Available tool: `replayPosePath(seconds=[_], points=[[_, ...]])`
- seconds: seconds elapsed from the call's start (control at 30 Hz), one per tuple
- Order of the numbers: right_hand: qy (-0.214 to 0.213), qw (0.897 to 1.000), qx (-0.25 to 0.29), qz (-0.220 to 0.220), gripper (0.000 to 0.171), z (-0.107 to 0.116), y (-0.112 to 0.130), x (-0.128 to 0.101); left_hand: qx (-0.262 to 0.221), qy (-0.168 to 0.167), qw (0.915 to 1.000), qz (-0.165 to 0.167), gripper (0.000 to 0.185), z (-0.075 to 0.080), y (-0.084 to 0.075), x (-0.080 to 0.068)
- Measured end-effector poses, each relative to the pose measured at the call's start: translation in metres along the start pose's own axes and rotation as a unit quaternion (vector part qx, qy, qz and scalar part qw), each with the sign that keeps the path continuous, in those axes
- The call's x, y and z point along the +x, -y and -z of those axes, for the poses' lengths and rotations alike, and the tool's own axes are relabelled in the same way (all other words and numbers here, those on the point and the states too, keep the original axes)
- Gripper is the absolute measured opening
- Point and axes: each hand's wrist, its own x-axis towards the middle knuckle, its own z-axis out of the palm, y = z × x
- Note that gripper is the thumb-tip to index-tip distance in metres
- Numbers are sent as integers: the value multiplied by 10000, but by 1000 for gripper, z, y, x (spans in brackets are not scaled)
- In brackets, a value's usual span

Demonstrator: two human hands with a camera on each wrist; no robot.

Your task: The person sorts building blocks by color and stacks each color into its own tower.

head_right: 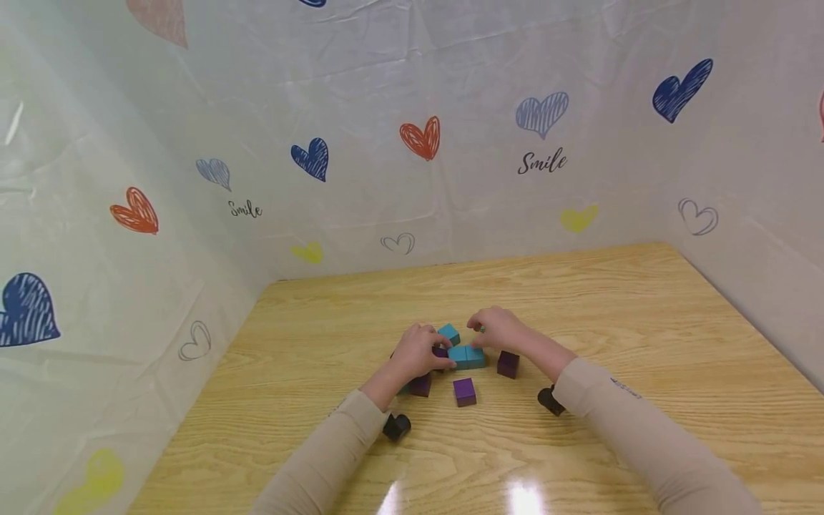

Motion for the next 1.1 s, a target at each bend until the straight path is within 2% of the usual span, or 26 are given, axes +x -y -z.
replayPosePath(seconds=[0.13, 0.37, 0.47, 0.5, 0.57, 0.67, 0.73, 0.8, 0.9, 1.0, 1.1], points=[[-1, 9999, 38, 119, 34, 0, -3, 14, 26, 30, 10000, -28, 33, 0, 0, 0], [501, 9983, 218, 203, 39, -4, -6, 33, 65, 30, 9999, -118, 33, -2, -2, 0], [670, 9968, 330, 292, 41, -13, -24, 46, 109, 24, 9998, -146, 34, -3, -3, -1], [667, 9963, 294, 461, 41, -17, -28, 48, 107, 24, 9998, -147, 34, -3, -3, -1], [541, 9919, 377, 1086, 40, -36, -65, 66, 51, 17, 9999, -115, 34, -4, -3, -1], [523, 9875, 337, 1447, 37, -43, -80, 76, -51, -7, 10000, -57, 33, -3, -2, 0], [557, 9881, 526, 1334, 34, -39, -74, 75, -107, -26, 9999, -25, 33, -3, -1, 0], [638, 9924, 455, 944, 32, -20, -39, 60, -89, -38, 10000, -22, 34, -3, 0, 1], [613, 9942, 385, 789, 32, -9, -13, 49, -40, -33, 10000, -20, 34, -2, 0, 1], [603, 9951, 204, 762, 32, -7, -4, 44, -36, 2, 10000, 11, 35, -2, 0, 1], [625, 9952, 295, 694, 30, -9, -9, 47, -74, 47, 9999, 57, 35, -2, 0, 1]])
